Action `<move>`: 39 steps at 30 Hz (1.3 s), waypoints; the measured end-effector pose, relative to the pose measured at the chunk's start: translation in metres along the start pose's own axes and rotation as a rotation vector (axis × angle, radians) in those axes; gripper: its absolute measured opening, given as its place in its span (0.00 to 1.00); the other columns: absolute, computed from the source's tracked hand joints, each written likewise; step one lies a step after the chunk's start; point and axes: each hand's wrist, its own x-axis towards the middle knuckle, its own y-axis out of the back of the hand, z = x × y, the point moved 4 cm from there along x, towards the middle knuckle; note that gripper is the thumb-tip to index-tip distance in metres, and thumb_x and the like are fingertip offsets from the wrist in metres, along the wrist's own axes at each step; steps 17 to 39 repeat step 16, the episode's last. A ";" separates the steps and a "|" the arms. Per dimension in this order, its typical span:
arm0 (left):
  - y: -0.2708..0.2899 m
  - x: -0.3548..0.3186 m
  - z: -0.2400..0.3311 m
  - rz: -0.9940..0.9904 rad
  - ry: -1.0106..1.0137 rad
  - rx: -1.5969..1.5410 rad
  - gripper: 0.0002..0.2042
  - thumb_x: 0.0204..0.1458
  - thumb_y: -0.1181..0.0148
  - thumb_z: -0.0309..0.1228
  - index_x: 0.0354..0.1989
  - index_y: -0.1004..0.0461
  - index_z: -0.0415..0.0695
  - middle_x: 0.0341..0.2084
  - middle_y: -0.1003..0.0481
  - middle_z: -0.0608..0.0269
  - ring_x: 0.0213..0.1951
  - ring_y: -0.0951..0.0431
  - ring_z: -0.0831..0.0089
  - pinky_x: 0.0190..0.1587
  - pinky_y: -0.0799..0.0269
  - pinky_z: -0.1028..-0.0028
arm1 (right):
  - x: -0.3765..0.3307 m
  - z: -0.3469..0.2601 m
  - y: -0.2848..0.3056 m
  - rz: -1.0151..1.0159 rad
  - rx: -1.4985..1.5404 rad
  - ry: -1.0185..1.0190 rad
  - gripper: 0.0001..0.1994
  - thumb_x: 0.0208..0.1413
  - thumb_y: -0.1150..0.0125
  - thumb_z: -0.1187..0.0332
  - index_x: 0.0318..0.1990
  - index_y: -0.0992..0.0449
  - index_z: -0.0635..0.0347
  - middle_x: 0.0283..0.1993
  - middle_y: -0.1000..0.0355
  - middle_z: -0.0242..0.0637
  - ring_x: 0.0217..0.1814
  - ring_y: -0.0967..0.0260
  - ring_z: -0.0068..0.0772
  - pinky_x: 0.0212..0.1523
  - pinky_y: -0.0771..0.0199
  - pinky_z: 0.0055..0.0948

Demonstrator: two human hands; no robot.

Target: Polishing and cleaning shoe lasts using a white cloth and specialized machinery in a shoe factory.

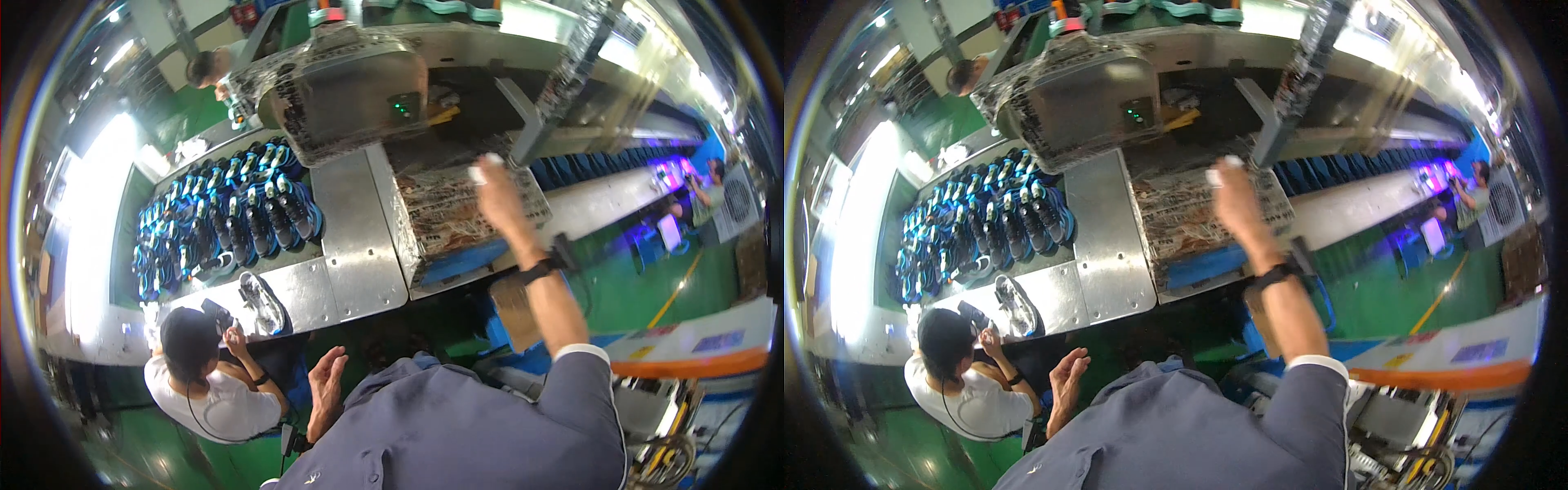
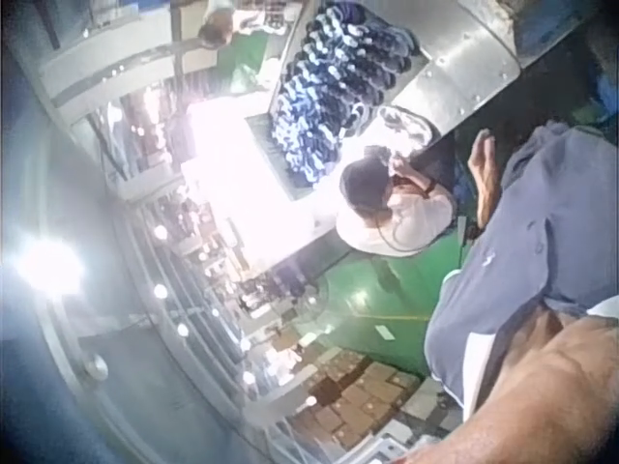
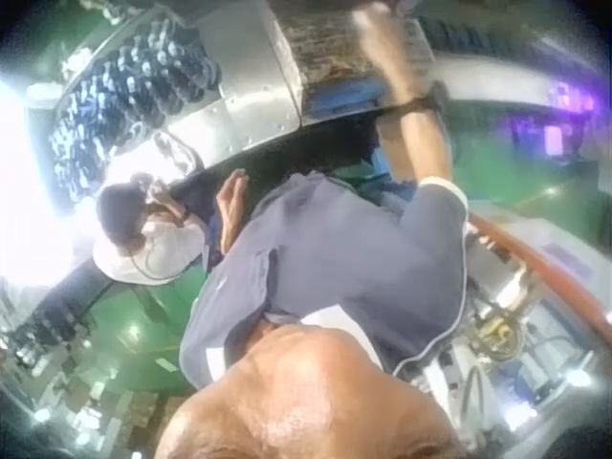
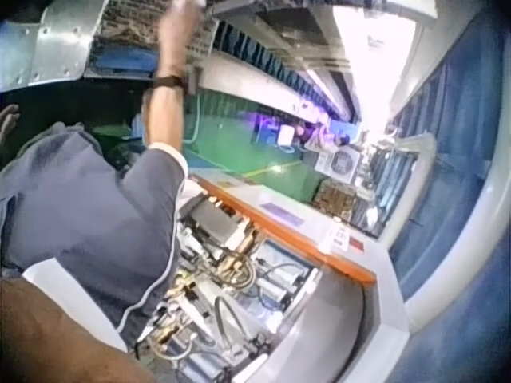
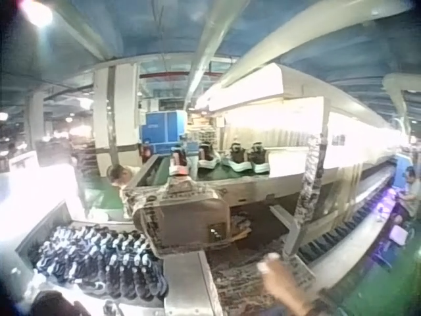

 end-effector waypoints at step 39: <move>-0.139 0.046 0.108 -0.168 -0.579 0.319 0.23 0.61 0.41 0.29 0.65 0.34 0.39 0.59 0.29 0.47 0.62 0.31 0.65 0.65 0.40 0.70 | -0.128 0.012 -0.001 0.227 0.493 0.355 0.05 0.57 0.40 0.73 0.39 0.18 0.57 0.49 0.21 0.38 0.60 0.27 0.39 0.64 0.31 0.39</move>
